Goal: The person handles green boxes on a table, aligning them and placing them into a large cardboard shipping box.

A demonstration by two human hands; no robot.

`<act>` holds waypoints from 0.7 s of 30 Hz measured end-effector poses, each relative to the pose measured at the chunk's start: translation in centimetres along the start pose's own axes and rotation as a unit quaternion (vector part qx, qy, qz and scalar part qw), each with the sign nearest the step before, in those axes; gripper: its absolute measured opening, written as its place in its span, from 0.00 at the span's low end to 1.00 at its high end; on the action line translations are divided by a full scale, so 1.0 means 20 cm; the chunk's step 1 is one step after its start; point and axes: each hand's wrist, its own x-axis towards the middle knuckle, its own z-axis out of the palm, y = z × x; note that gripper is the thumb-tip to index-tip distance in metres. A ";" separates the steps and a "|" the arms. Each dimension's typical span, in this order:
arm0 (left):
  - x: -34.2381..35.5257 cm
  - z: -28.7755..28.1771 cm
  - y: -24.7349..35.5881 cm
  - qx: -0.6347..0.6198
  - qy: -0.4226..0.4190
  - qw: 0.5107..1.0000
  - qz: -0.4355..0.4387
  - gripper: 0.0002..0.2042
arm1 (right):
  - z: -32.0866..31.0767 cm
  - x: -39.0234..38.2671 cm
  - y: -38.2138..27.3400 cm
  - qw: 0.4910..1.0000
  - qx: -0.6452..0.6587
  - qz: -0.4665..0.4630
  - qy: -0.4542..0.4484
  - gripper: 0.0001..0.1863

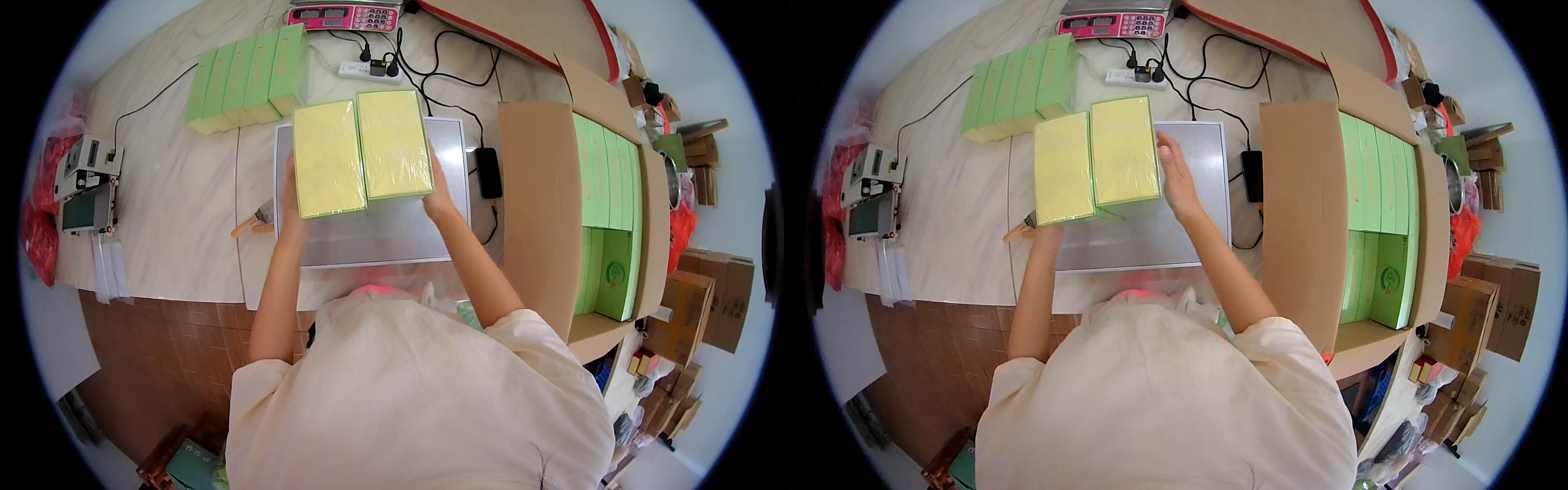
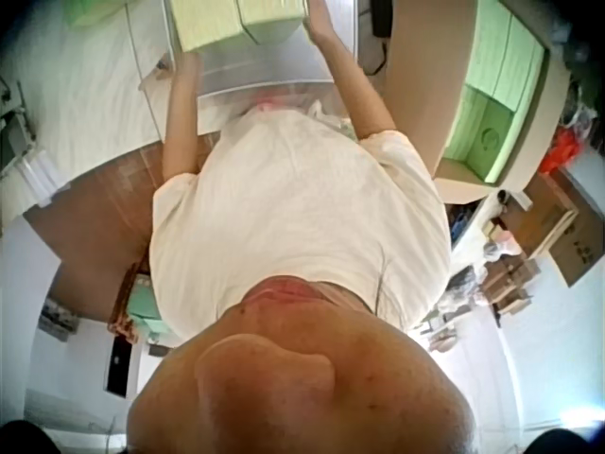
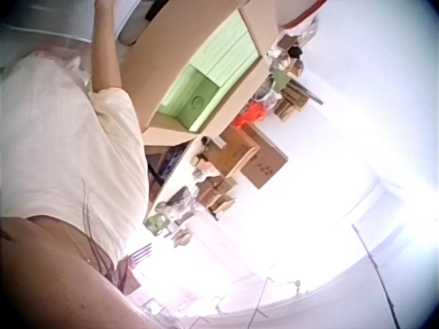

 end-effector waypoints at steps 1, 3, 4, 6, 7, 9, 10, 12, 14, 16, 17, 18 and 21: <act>0.02 0.00 -0.04 -0.009 0.007 1.000 -0.010 0.24 | 0.04 0.01 0.02 1.000 0.000 -0.002 -0.004 0.28; 0.02 0.00 -0.11 0.007 0.003 0.999 0.049 0.22 | 0.11 0.02 0.03 0.994 0.081 0.077 -0.016 0.28; 0.01 0.01 -0.07 0.005 0.004 0.999 0.047 0.22 | 0.10 0.01 -0.01 0.994 0.079 0.078 -0.016 0.28; -0.02 -0.01 0.04 -0.006 -0.060 0.997 -0.053 0.22 | 0.07 -0.04 -0.09 0.987 -0.015 0.143 -0.075 0.27; 0.00 -0.03 0.12 0.005 -0.096 0.989 -0.111 0.24 | 0.04 -0.04 -0.05 0.983 -0.029 0.144 -0.112 0.26; -0.15 0.05 0.26 0.035 -0.074 0.989 -0.125 0.26 | 0.01 -0.17 -0.03 0.982 -0.083 0.120 -0.125 0.27; -0.21 0.07 0.32 0.064 -0.052 0.988 -0.132 0.28 | 0.03 -0.24 -0.08 0.980 -0.110 0.103 -0.132 0.27; -0.24 -0.05 0.20 0.124 -0.106 0.976 -0.146 0.31 | 0.08 -0.40 -0.20 0.981 0.014 0.161 -0.105 0.28; -0.34 -0.11 0.10 0.015 -0.130 0.968 -0.215 0.30 | 0.10 -0.54 -0.24 0.958 0.162 0.231 -0.060 0.29; -0.42 -0.14 0.01 -0.073 -0.176 0.950 -0.247 0.29 | 0.11 -0.65 -0.22 0.900 0.324 0.289 -0.034 0.31; -0.47 -0.15 -0.03 -0.117 -0.201 0.938 -0.259 0.28 | 0.11 -0.70 -0.19 0.900 0.325 0.290 -0.029 0.31; -0.50 -0.16 -0.05 -0.158 -0.224 0.925 -0.263 0.28 | 0.09 -0.73 -0.14 0.856 0.409 0.314 -0.043 0.31; -0.58 -0.19 -0.02 -0.243 -0.291 0.887 -0.263 0.26 | -0.03 -0.80 -0.04 0.842 0.429 0.326 -0.024 0.33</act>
